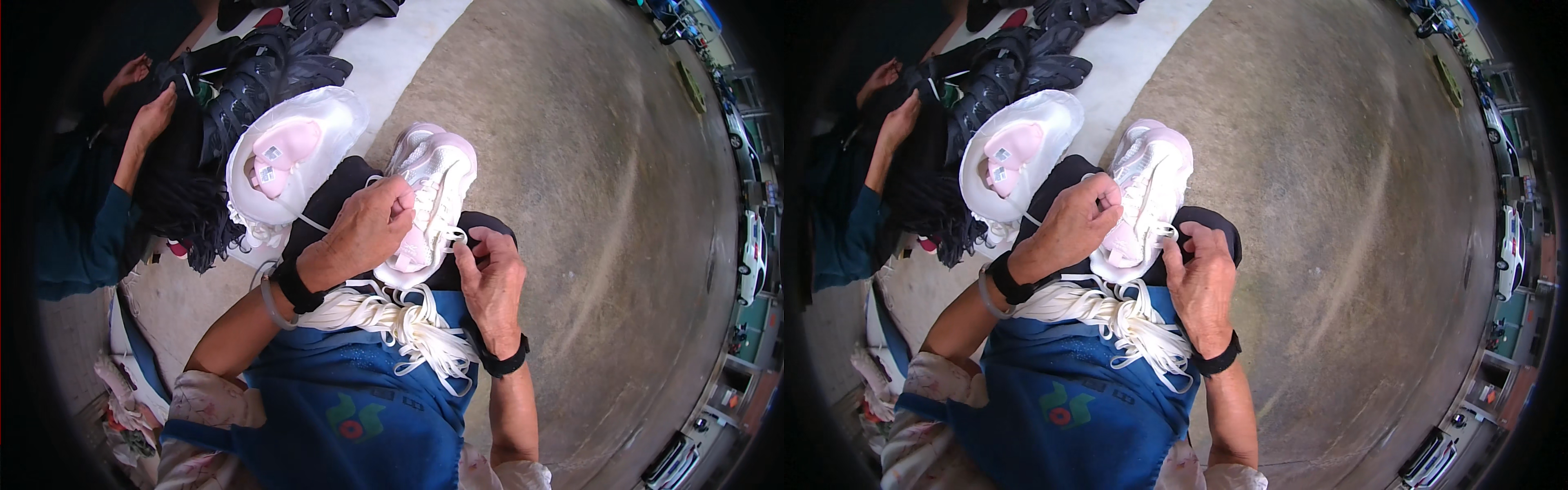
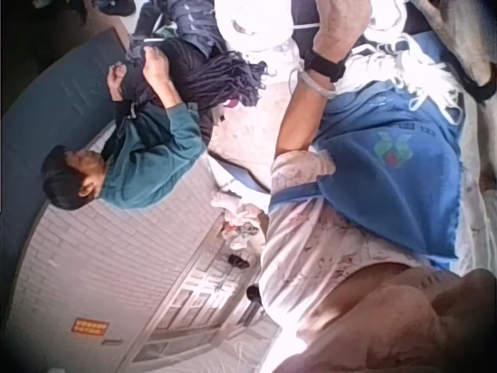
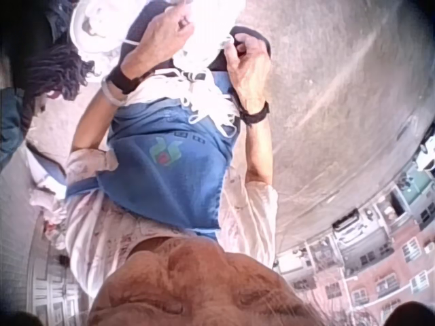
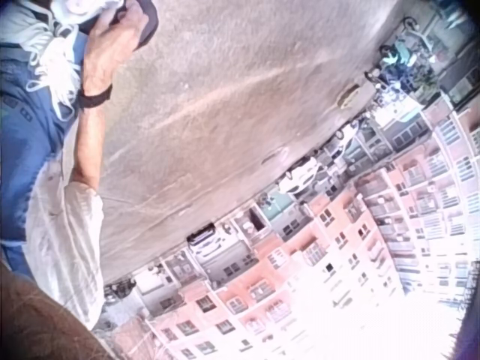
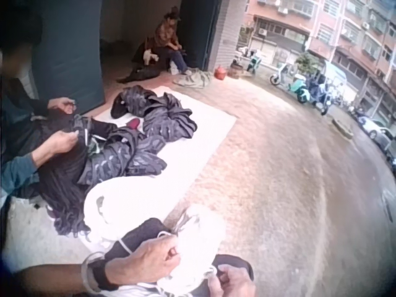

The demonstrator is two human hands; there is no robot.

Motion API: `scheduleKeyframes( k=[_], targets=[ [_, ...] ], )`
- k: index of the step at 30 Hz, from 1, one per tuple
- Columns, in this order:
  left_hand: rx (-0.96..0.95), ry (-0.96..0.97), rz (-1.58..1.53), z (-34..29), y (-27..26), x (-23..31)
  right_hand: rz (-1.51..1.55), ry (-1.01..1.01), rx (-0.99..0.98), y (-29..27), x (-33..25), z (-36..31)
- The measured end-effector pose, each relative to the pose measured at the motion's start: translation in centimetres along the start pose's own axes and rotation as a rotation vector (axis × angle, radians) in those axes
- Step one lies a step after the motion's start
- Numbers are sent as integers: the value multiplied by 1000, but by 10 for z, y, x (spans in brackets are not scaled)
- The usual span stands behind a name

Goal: The recorder is lacing a white and pink shoe.

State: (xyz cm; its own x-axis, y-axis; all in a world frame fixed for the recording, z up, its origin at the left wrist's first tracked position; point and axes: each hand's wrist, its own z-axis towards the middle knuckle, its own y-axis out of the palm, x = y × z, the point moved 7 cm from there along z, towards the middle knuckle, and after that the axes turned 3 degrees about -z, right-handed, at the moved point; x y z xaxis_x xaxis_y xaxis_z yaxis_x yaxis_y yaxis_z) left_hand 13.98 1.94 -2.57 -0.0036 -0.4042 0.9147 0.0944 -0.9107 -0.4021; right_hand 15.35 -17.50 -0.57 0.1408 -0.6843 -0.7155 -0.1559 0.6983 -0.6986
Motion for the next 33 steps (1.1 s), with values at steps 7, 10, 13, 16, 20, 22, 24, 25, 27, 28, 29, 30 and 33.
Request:
scheduleKeyframes(
  k=[7,10,13,16,20,22,24,25,27,28,29,30,33],
  targets=[
    [-33,-6,42,3,2,-3,-147,-182,43,6,-16,0],
    [-36,-115,-50,3,3,-6,-178,-170,21,8,-14,-2],
    [-53,-95,40,7,3,-1,-41,-111,29,8,-12,1],
    [-35,34,114,4,4,6,62,-73,-3,13,-10,3],
    [-59,10,221,4,8,16,-86,-194,-40,10,-12,0],
    [-104,-32,345,4,13,17,-135,-232,-62,11,-14,-2],
    [-118,-47,341,4,13,18,-212,-248,-27,10,-20,-4],
    [-130,-62,335,3,13,17,-213,-249,-29,9,-21,-4],
    [-127,-57,334,2,14,13,-357,-180,-46,8,-19,-2],
    [-125,-50,333,2,14,13,-356,-181,-45,7,-21,0],
    [-124,-49,334,1,14,13,-385,-180,-46,6,-22,1],
    [-121,-46,315,1,13,14,-415,-179,-47,5,-23,3],
    [-120,-35,282,2,13,12,-355,-285,-29,5,-16,5]
  ],
)
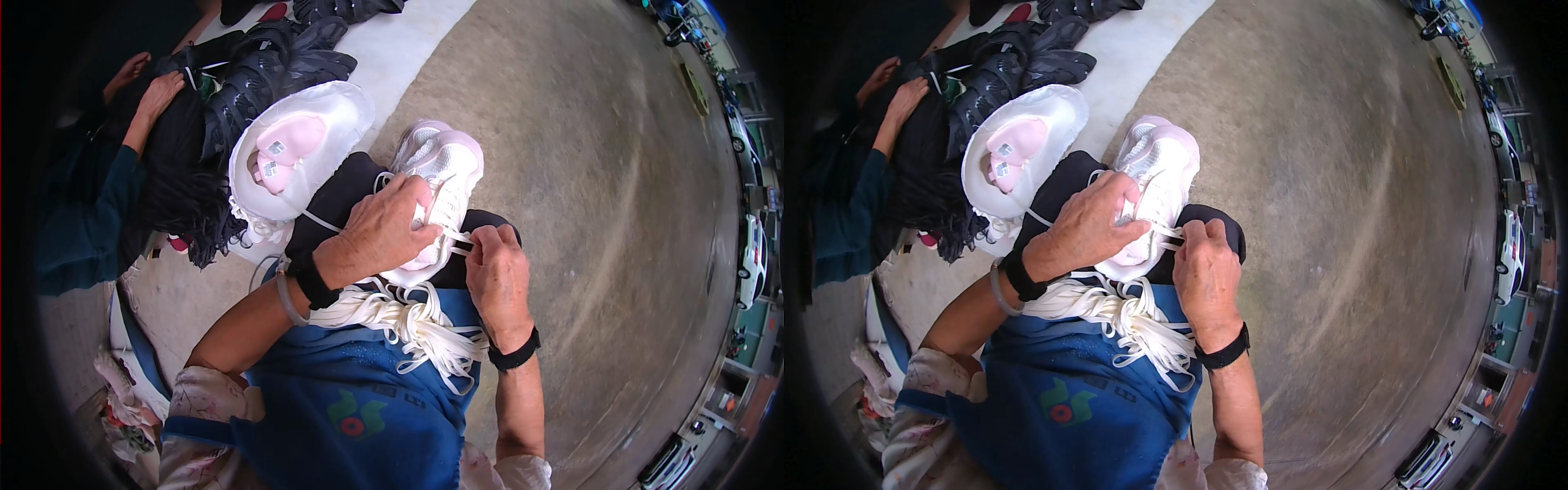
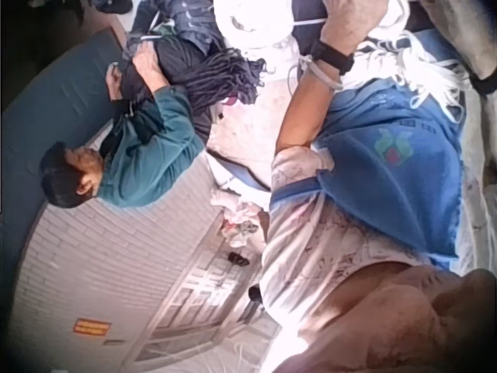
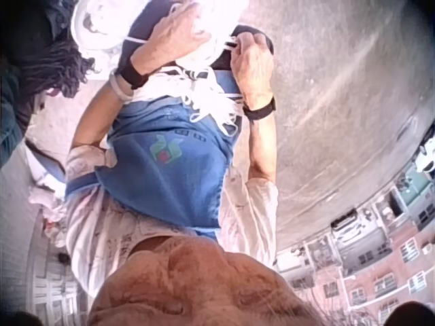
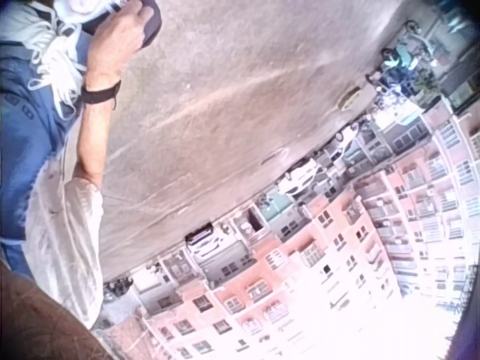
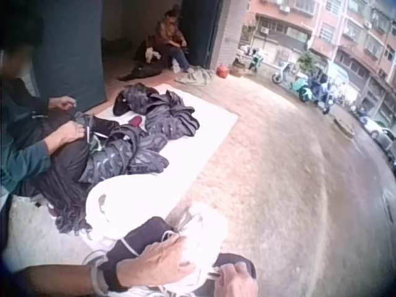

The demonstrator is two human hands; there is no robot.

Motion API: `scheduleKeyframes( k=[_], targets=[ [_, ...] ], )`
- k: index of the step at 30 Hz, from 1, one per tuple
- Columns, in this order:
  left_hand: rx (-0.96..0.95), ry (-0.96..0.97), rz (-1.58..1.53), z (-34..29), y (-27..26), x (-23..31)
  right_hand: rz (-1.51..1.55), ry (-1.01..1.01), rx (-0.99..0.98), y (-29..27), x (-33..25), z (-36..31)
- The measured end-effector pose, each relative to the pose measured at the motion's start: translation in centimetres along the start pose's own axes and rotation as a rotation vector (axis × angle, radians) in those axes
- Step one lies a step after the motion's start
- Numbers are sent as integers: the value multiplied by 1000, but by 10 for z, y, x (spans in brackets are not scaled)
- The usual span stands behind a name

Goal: The recorder is lacing a white and pink shoe.

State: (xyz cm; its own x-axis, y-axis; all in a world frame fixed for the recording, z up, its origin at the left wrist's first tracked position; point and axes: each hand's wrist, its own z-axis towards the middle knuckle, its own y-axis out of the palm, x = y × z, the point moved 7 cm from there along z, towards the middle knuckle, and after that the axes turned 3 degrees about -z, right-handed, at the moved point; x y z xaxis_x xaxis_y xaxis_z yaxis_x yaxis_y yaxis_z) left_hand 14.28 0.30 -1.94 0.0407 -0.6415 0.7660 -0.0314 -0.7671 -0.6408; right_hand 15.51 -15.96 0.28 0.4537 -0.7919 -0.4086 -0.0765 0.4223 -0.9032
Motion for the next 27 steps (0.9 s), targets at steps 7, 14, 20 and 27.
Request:
scheduleKeyframes(
  k=[7,14,20,27],
  targets=[
    [262,7,-178,-18,-44,-8,501,315,-123,-1,23,-4],
    [-48,201,-129,-83,4,2,259,108,63,26,2,29],
    [-135,272,90,-97,27,8,522,362,-98,56,29,40],
    [17,214,120,-100,22,2,787,383,-142,41,52,34]
  ],
)
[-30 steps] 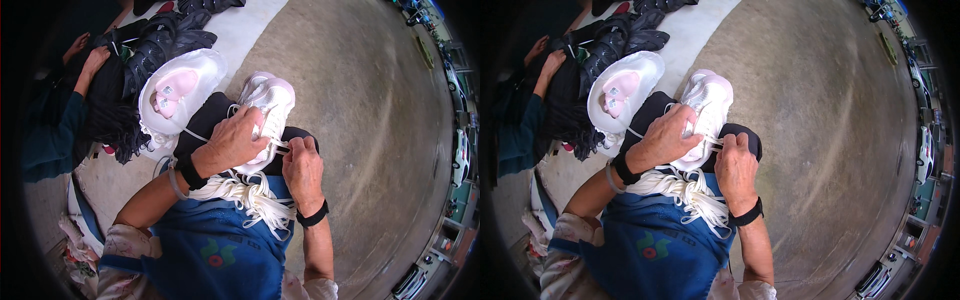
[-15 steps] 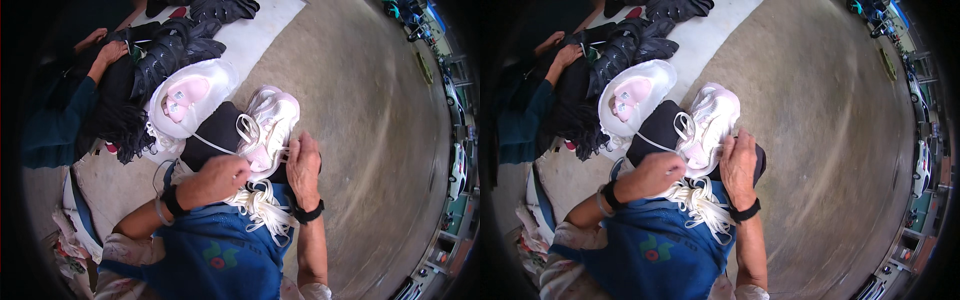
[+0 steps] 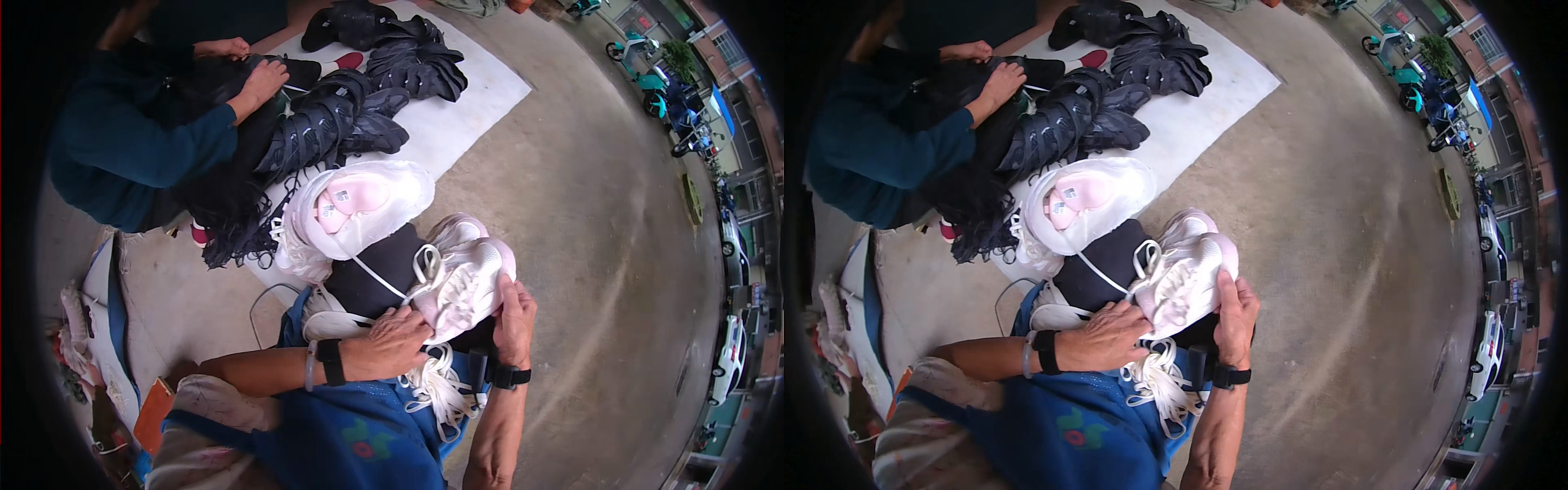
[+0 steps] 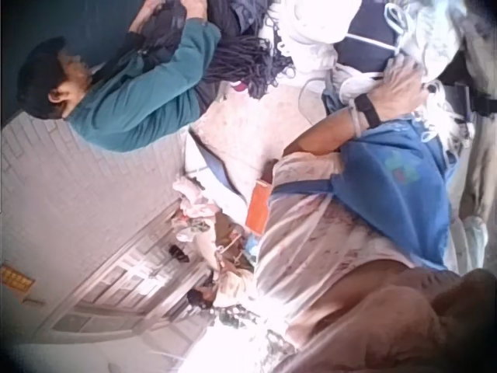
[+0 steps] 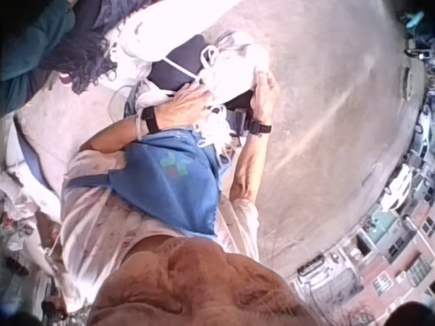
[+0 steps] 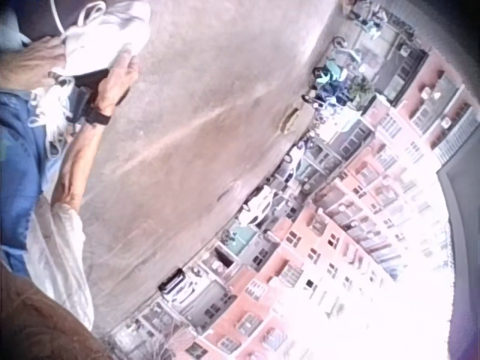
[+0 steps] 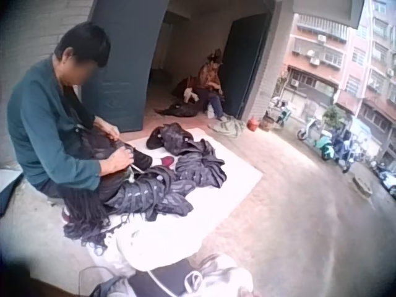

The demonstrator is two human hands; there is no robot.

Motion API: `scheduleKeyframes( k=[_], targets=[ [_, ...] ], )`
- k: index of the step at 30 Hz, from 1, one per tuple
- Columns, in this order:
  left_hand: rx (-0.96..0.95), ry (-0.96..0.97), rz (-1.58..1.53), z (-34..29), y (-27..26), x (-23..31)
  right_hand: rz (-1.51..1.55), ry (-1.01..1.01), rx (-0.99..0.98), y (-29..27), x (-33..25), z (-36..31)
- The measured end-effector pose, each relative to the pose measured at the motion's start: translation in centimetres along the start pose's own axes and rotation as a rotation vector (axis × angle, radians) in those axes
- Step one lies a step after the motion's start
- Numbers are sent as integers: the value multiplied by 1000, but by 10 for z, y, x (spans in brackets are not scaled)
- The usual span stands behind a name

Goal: The recorder is lacing a white and pink shoe.

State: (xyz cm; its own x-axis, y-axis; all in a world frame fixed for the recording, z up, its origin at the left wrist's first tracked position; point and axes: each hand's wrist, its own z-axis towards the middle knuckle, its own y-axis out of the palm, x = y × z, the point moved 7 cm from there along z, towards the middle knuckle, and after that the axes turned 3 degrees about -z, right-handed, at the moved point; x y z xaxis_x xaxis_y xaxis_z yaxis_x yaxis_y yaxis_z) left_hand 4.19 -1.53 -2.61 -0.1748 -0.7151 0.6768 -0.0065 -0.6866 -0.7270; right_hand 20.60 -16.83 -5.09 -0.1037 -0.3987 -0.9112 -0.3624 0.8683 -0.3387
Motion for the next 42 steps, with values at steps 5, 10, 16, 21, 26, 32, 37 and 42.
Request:
scheduleKeyframes(
  k=[5,10,16,21,26,32,37,42],
  targets=[
    [29,20,-31,5,3,-11,1031,260,-197,27,2,-15],
    [-48,60,-201,15,5,-16,1002,267,-208,43,22,-13],
    [42,-195,-569,33,-45,-23,688,199,-192,41,30,-8],
    [311,-459,-1201,46,-92,-69,448,145,-132,52,9,-12],
    [453,-569,-1133,28,-155,-134,382,154,-118,52,6,-11],
    [333,-721,-633,1,-145,-234,94,99,-124,61,-12,-14],
    [414,-531,-213,2,-146,-205,-520,-220,73,51,-40,-22],
    [628,-825,-208,-96,-134,-222,-749,-351,229,48,-54,-40]
  ],
)
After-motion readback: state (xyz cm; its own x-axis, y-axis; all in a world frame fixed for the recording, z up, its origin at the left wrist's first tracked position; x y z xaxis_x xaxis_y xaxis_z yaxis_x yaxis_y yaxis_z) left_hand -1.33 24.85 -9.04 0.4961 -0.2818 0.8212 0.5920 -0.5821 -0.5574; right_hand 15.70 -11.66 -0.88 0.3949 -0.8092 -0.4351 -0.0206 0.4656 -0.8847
